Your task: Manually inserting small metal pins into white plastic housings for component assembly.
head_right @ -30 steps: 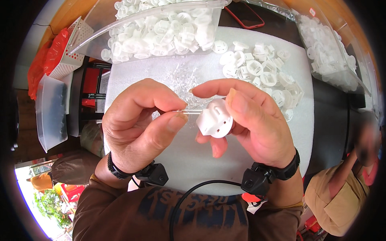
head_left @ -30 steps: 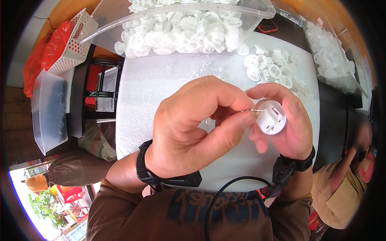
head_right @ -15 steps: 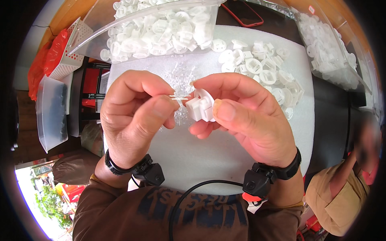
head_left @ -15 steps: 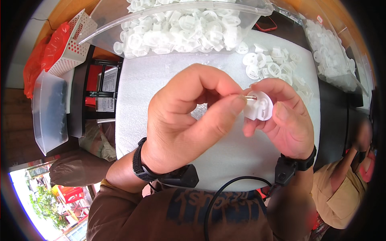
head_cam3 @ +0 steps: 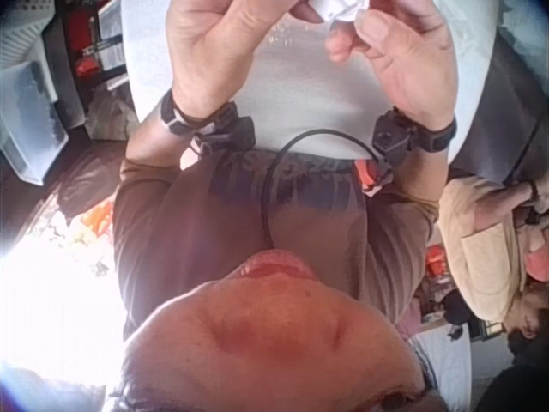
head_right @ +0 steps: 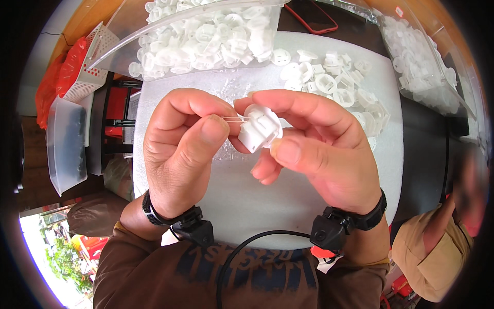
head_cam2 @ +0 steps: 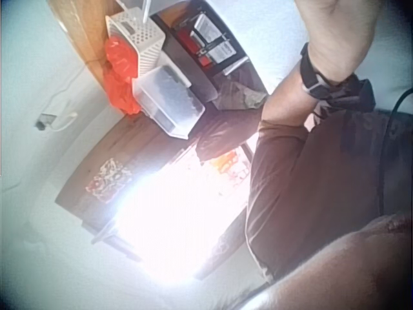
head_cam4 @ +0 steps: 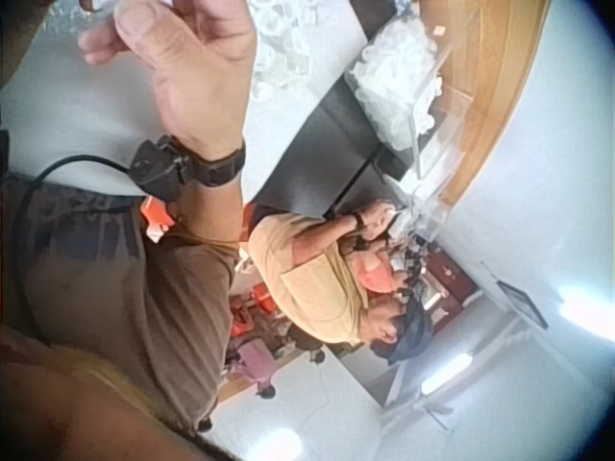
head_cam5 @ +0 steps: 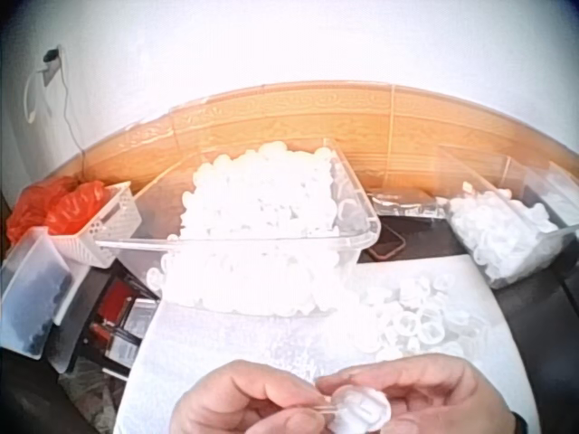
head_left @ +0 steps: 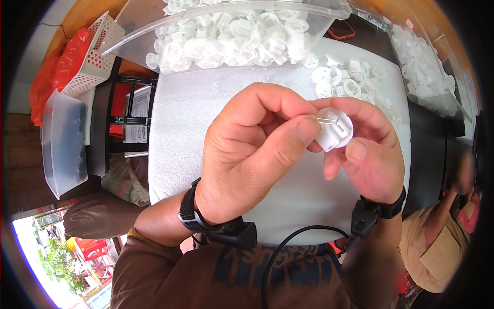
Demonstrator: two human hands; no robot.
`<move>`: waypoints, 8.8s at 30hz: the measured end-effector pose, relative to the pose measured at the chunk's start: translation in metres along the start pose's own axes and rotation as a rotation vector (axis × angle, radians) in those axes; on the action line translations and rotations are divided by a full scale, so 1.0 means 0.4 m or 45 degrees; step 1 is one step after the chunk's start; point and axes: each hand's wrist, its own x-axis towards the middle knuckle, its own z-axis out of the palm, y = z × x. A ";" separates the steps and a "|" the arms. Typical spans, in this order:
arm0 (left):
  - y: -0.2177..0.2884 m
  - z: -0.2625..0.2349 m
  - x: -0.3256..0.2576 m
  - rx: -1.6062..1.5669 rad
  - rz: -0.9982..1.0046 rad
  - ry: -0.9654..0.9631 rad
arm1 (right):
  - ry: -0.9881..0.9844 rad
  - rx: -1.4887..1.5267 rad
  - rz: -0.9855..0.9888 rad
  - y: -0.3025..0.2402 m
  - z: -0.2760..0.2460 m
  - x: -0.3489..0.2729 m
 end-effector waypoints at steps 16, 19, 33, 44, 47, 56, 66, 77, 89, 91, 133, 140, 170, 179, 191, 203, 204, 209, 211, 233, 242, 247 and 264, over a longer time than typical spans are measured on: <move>0.039 0.001 0.001 -0.040 -0.134 0.070 | -0.098 0.023 0.026 -0.007 -0.009 0.000; 0.034 -0.013 -0.001 0.003 -0.145 -0.056 | -0.081 0.019 0.030 -0.008 -0.004 -0.001; 0.034 -0.010 -0.001 0.020 -0.210 -0.017 | -0.100 -0.017 -0.007 -0.004 -0.010 0.002; 0.039 -0.018 -0.006 0.396 0.038 -0.117 | -0.098 -0.152 -0.109 -0.001 -0.013 0.003; 0.042 -0.022 -0.008 0.568 0.102 -0.150 | -0.072 -0.236 -0.170 -0.005 -0.009 0.000; 0.035 -0.022 -0.006 0.692 0.338 -0.213 | 0.008 -0.224 -0.350 0.004 0.005 -0.005; 0.035 -0.027 0.000 0.853 0.535 -0.248 | -0.025 -0.177 -0.271 -0.005 0.010 -0.007; 0.043 -0.033 0.004 0.938 0.670 -0.254 | 0.030 -0.199 -0.251 -0.004 0.021 -0.009; 0.045 -0.030 -0.001 0.946 0.663 -0.238 | -0.111 -0.767 -0.687 -0.001 0.002 -0.007; 0.047 -0.033 0.000 0.959 0.687 -0.264 | -0.175 -0.739 -0.753 -0.003 -0.003 -0.001; 0.036 -0.012 -0.025 0.272 0.200 -0.054 | -0.081 -0.679 -0.762 -0.007 0.019 -0.014; 0.033 -0.021 -0.016 0.493 0.302 -0.137 | -0.119 -0.678 -0.732 -0.007 0.016 -0.015; 0.020 -0.013 -0.012 0.448 0.096 -0.153 | 0.028 -0.501 -0.282 -0.020 0.024 -0.026; 0.016 -0.025 -0.006 0.616 0.391 -0.268 | -0.087 -0.501 -0.392 -0.013 0.010 -0.017; 0.010 -0.017 -0.003 0.295 0.136 -0.142 | -0.061 -0.343 -0.439 -0.003 0.018 -0.013; -0.001 -0.017 0.002 0.023 -0.207 -0.169 | 0.002 -0.709 -0.605 0.001 0.004 -0.027; -0.005 -0.018 0.005 -0.016 -0.258 -0.185 | 0.025 -0.709 -0.608 0.001 0.003 -0.025; -0.018 -0.028 0.011 -0.175 -0.474 -0.134 | 0.085 -0.895 -0.872 0.001 0.009 -0.009; -0.016 -0.024 0.018 -0.214 -0.504 -0.067 | 0.106 -0.923 -0.869 0.006 0.003 -0.005; 0.032 -0.009 -0.001 0.167 -0.090 -0.037 | 0.026 0.013 -0.176 -0.006 0.011 -0.014; 0.037 -0.016 -0.002 0.736 0.238 -0.186 | -0.004 -0.018 -0.130 -0.003 0.011 -0.009; 0.012 0.007 -0.003 0.731 0.200 -0.020 | 0.001 -0.042 -0.102 0.007 0.004 0.000; 0.041 -0.010 -0.006 0.524 0.030 -0.164 | 1.417 -1.586 -0.779 -0.433 -0.282 -0.049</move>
